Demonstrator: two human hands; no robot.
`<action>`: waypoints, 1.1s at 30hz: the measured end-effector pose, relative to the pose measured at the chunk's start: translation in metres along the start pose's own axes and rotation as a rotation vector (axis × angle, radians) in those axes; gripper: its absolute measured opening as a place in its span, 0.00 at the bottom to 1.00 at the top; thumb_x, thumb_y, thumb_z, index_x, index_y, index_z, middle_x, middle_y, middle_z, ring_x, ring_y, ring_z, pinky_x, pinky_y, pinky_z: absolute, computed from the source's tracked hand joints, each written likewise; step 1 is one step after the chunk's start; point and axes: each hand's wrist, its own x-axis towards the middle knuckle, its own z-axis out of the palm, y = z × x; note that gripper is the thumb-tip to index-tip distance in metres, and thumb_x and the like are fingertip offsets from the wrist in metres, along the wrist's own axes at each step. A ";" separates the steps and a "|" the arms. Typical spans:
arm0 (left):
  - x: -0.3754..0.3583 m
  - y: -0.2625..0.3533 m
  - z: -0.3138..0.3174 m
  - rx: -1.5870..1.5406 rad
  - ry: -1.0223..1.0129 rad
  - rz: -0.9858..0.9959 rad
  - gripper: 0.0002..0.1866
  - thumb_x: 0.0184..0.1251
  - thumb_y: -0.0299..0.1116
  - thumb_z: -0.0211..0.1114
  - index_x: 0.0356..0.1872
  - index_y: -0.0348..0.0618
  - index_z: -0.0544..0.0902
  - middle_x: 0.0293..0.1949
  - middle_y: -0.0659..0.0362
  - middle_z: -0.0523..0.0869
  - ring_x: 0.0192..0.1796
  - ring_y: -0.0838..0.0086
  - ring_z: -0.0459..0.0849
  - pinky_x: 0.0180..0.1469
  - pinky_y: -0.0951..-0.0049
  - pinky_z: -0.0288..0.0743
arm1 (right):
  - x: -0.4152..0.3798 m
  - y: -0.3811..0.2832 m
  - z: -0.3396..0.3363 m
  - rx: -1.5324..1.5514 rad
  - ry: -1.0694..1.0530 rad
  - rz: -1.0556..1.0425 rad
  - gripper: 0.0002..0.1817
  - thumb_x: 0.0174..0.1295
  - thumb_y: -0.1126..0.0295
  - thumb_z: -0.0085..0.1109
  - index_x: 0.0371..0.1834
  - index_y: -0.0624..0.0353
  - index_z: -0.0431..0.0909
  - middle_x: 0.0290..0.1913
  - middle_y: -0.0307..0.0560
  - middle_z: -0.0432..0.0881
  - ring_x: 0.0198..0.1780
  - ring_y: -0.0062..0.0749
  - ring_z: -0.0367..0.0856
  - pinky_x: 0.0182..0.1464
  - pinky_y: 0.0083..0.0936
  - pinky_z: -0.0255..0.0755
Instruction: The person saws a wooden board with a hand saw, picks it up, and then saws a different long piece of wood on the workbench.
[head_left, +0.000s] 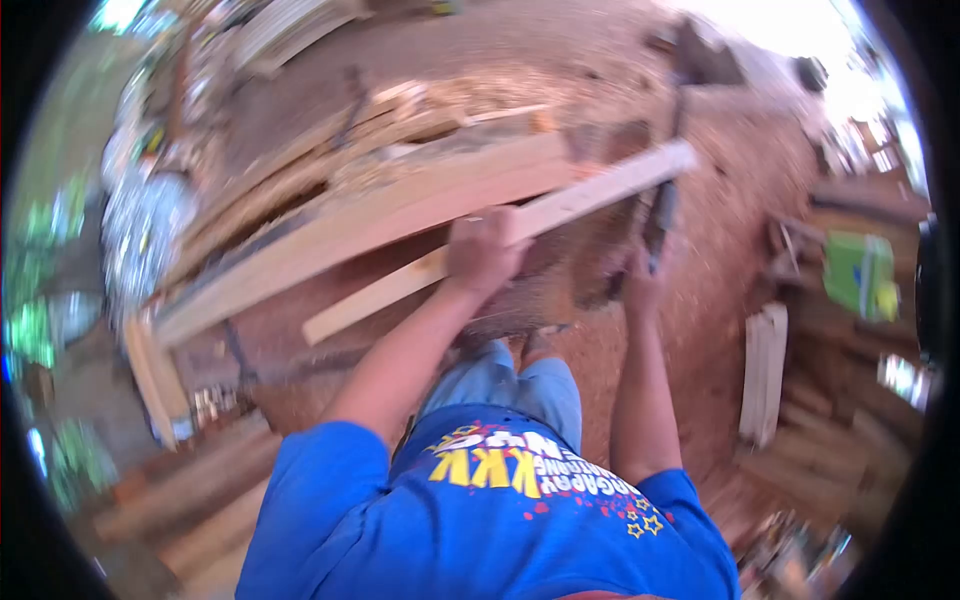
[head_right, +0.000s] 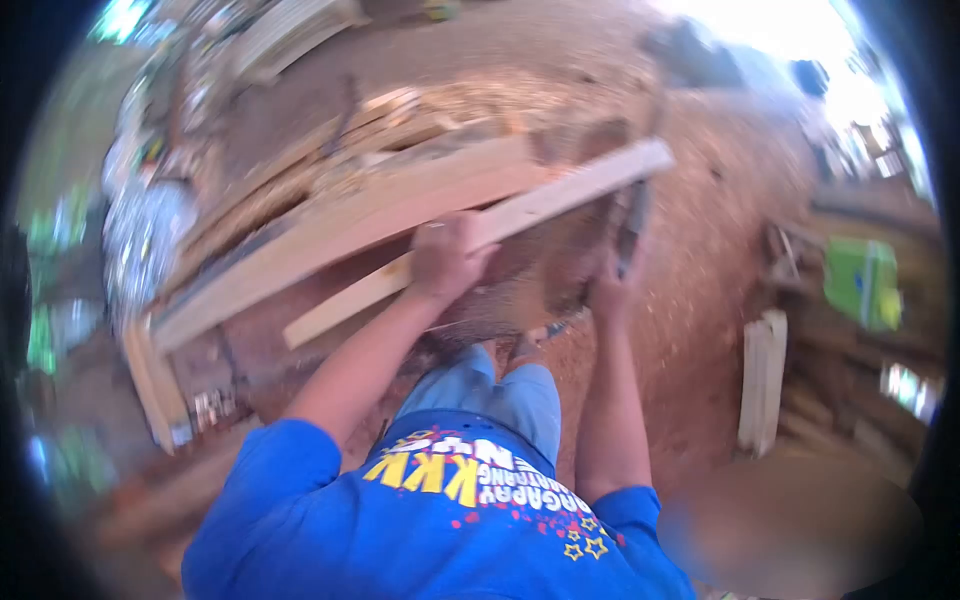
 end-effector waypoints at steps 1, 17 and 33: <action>-0.003 0.009 -0.003 0.020 0.012 -0.014 0.28 0.56 0.48 0.80 0.52 0.47 0.80 0.45 0.51 0.86 0.46 0.50 0.87 0.50 0.49 0.78 | 0.001 0.026 0.004 -0.013 0.031 -0.106 0.34 0.76 0.66 0.60 0.81 0.63 0.60 0.69 0.58 0.73 0.68 0.39 0.74 0.69 0.35 0.69; 0.121 0.078 0.023 -0.434 0.189 0.153 0.25 0.55 0.37 0.74 0.55 0.45 0.81 0.52 0.53 0.85 0.54 0.56 0.85 0.57 0.54 0.74 | 0.004 0.001 0.009 0.221 -0.040 0.092 0.34 0.79 0.59 0.59 0.81 0.66 0.60 0.69 0.58 0.74 0.66 0.44 0.75 0.70 0.38 0.68; 0.207 0.106 0.079 -0.177 -0.551 0.232 0.42 0.59 0.38 0.71 0.76 0.42 0.68 0.56 0.38 0.88 0.59 0.48 0.89 0.66 0.54 0.81 | 0.010 -0.081 -0.014 0.179 0.043 0.185 0.34 0.74 0.58 0.61 0.79 0.60 0.64 0.55 0.66 0.86 0.57 0.53 0.88 0.60 0.43 0.79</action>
